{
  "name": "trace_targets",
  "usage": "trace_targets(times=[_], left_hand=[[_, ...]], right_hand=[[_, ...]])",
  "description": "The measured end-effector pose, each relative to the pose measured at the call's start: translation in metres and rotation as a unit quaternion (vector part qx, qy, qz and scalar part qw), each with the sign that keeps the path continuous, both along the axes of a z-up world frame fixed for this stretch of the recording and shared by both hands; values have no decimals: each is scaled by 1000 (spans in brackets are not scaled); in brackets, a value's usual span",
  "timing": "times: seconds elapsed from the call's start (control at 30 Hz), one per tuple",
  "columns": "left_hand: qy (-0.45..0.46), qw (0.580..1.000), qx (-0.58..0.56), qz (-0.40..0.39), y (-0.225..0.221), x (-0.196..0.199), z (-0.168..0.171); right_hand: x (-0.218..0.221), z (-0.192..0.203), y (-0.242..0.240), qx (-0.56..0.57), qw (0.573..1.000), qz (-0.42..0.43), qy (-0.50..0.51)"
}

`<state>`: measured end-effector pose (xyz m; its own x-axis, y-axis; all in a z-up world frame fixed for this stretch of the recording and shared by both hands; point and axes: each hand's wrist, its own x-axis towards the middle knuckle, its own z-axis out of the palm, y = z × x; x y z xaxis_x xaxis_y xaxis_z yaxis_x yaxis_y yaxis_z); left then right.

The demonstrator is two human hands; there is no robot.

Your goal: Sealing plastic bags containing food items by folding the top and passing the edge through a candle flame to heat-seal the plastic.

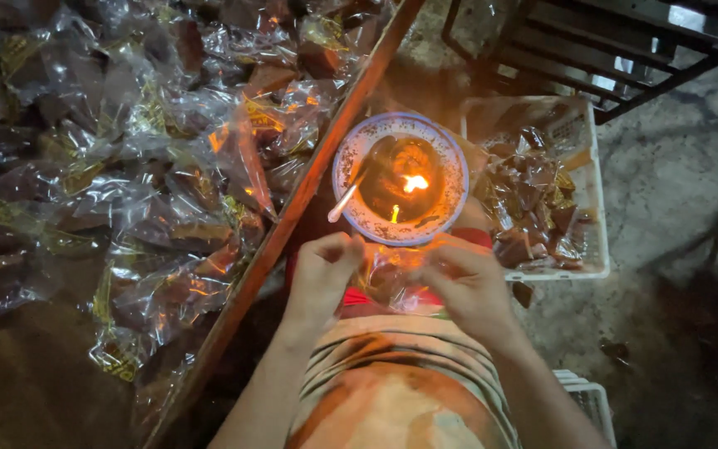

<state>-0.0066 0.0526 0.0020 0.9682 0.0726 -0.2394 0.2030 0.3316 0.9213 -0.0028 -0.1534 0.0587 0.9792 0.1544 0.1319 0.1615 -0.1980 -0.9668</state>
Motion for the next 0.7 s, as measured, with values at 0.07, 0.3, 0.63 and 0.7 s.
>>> trace_targets(times=[0.07,0.3,0.63,0.7], left_hand=[[20,997,-27,-73,-2,-9,30],[87,959,-163,-217,-1,-5,24],[35,995,71,57,-36,-3,20],[63,976,-208,4,-37,-6,18]], right_hand=[[5,10,-1,-3,1000,-5,-18],[-7,-5,-15,100,994,-33,-28],[-16,-14,-18,119,983,9,137],[-9,-31,-22,167,971,-77,150]])
